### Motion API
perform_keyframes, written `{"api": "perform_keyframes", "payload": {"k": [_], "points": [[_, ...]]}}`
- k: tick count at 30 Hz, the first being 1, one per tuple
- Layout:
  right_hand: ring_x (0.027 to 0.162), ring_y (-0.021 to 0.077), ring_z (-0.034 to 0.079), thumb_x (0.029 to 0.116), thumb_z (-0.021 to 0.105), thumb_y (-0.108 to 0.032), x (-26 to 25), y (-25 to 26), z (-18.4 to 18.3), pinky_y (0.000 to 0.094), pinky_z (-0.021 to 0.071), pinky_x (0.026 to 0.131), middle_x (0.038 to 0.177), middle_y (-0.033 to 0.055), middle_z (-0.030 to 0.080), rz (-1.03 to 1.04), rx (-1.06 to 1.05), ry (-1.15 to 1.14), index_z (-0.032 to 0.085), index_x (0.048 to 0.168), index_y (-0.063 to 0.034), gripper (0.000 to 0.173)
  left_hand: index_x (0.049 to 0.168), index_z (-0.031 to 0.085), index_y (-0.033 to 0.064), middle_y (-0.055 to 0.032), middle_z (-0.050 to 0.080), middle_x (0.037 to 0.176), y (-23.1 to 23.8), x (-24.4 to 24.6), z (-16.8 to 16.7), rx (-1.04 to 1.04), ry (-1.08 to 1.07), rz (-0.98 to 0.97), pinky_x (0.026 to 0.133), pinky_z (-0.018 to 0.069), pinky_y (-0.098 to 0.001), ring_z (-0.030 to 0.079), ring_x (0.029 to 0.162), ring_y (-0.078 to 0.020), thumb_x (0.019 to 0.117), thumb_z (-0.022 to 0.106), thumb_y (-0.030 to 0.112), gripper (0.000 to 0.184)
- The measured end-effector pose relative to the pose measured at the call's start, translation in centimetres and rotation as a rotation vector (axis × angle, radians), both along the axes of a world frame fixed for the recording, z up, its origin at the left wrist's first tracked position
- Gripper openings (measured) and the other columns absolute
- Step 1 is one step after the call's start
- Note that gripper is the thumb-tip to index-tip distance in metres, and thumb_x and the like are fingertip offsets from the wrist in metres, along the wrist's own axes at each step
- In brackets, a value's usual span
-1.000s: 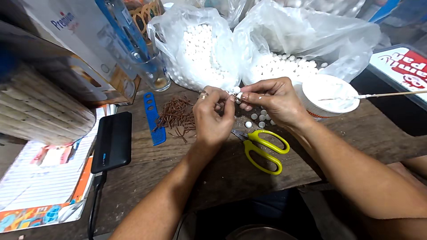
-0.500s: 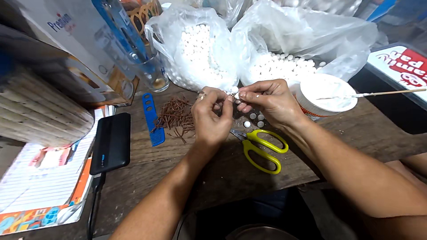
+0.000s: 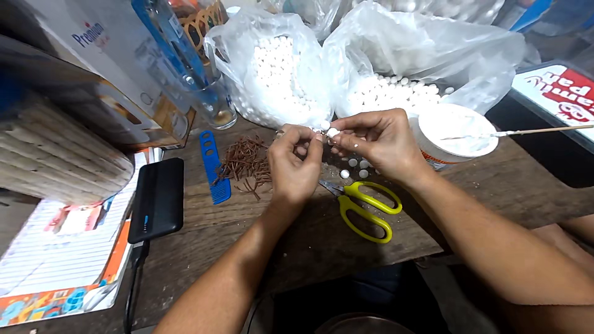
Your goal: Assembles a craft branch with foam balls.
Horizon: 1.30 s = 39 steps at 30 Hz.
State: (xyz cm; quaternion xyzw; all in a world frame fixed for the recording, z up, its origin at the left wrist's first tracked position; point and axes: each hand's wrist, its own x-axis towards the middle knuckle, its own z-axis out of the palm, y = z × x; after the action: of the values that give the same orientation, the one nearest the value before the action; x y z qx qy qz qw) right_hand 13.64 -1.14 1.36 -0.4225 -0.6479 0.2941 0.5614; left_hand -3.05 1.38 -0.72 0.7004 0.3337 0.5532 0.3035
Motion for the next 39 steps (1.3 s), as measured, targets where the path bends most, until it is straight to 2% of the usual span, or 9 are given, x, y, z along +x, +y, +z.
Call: {"api": "perform_keyframes", "payload": {"k": [5, 19, 23, 26, 27, 29, 31, 34, 39], "points": [[0.063, -0.0019, 0.066, 0.0939, 0.068, -0.004, -0.1, -0.1, -0.2, 0.0154, 0.0589, 0.062, 0.078, -0.0028, 0.072, -0.064, 0.023, -0.084, 0.073, 0.099, 0.0004, 0.008, 0.089, 0.064, 0.0018, -0.0018, 0.058, 0.091, -0.1, 0.2, -0.2, 0.02, -0.028, 0.007, 0.06, 0.0457, -0.0093, 0.055, 0.07, 0.0029, 0.0936, 0.062, 0.0, 0.006], [0.06, -0.0016, 0.063, 0.0954, 0.065, -0.001, -0.7, 0.0, -0.9, 0.0153, 0.0567, 0.057, 0.075, -0.0047, 0.069, -0.048, 0.034, 0.034, 0.07, 0.093, -0.0013, 0.006, 0.088, 0.064, -0.0007, -0.0025, 0.06, 0.092, -0.4, 0.8, -0.6, 0.016, -0.109, -0.004, 0.065, 0.0482, -0.0098, 0.057, 0.074, 0.0029, 0.093, 0.061, -0.002, 0.006], [0.065, -0.0011, 0.066, 0.0968, 0.064, -0.005, -0.3, 0.1, -0.4, 0.0171, 0.0587, 0.062, 0.08, -0.0048, 0.07, -0.037, 0.041, 0.011, 0.071, 0.098, -0.0008, 0.008, 0.09, 0.065, 0.0012, -0.0011, 0.061, 0.096, -0.4, 0.6, -0.2, -0.059, -0.139, -0.024, 0.066, 0.0505, -0.0112, 0.059, 0.076, 0.003, 0.095, 0.063, 0.0, 0.005], [0.067, 0.0009, 0.066, 0.1014, 0.059, -0.011, 0.5, 0.3, 0.2, 0.0191, 0.0578, 0.06, 0.086, -0.0042, 0.071, -0.078, 0.005, 0.037, 0.07, 0.108, -0.0007, 0.016, 0.091, 0.067, 0.0062, -0.0012, 0.061, 0.116, -0.3, -0.2, 0.3, -0.196, -0.144, -0.089, 0.077, 0.0539, -0.0164, 0.061, 0.1, -0.0016, 0.0973, 0.063, 0.006, 0.007], [0.067, 0.0021, 0.066, 0.1013, 0.058, -0.01, 0.5, 0.4, 0.2, 0.0198, 0.0576, 0.06, 0.087, -0.0032, 0.071, -0.083, -0.031, 0.061, 0.069, 0.11, -0.0006, 0.017, 0.091, 0.067, 0.009, 0.0018, 0.061, 0.116, -0.3, -0.3, 0.6, -0.283, -0.183, -0.114, 0.079, 0.0535, -0.0191, 0.06, 0.1, -0.0022, 0.0989, 0.062, 0.008, 0.01], [0.067, 0.0021, 0.064, 0.0974, 0.061, -0.007, 0.2, 0.4, 0.1, 0.0199, 0.0563, 0.059, 0.087, -0.0029, 0.069, -0.056, -0.15, 0.076, 0.069, 0.111, -0.001, 0.016, 0.09, 0.069, 0.0141, 0.0074, 0.066, 0.098, -0.2, -0.2, 1.1, -0.45, -0.325, -0.182, 0.079, 0.0536, -0.0219, 0.062, 0.089, -0.0016, 0.1021, 0.059, 0.009, 0.017], [0.065, 0.0001, 0.061, 0.095, 0.065, -0.005, -0.5, 0.2, -0.2, 0.0179, 0.0539, 0.058, 0.084, -0.004, 0.069, 0.03, -0.25, 0.08, 0.069, 0.108, -0.0024, 0.014, 0.091, 0.069, 0.0141, 0.0053, 0.068, 0.092, -0.1, 0.0, 1.0, -0.549, -0.43, -0.3, 0.083, 0.0551, -0.0255, 0.064, 0.086, -0.0046, 0.1043, 0.052, 0.008, 0.022], [0.059, -0.0031, 0.057, 0.0942, 0.066, 0.0, -1.6, -0.1, -0.7, 0.0137, 0.05, 0.054, 0.078, -0.0052, 0.069, 0.085, -0.234, 0.094, 0.071, 0.093, -0.0034, 0.006, 0.1, 0.071, 0.0101, 0.001, 0.072, 0.097, -0.1, 0.4, 0.8, -0.647, -0.553, -0.412, 0.085, 0.0571, -0.0258, 0.068, 0.091, -0.0071, 0.105, 0.046, 0.003, 0.026], [0.057, -0.0035, 0.055, 0.0969, 0.066, -0.004, -1.6, -0.2, -0.5, 0.0126, 0.0462, 0.052, 0.073, -0.0032, 0.067, -0.005, -0.149, -0.038, 0.074, 0.088, -0.0018, 0.011, 0.103, 0.07, 0.0081, 0.0014, 0.068, 0.097, -0.2, 0.7, 0.7, -0.618, -0.566, -0.275, 0.086, 0.0549, -0.0242, 0.065, 0.089, -0.0067, 0.1054, 0.05, 0.008, 0.02]]}}
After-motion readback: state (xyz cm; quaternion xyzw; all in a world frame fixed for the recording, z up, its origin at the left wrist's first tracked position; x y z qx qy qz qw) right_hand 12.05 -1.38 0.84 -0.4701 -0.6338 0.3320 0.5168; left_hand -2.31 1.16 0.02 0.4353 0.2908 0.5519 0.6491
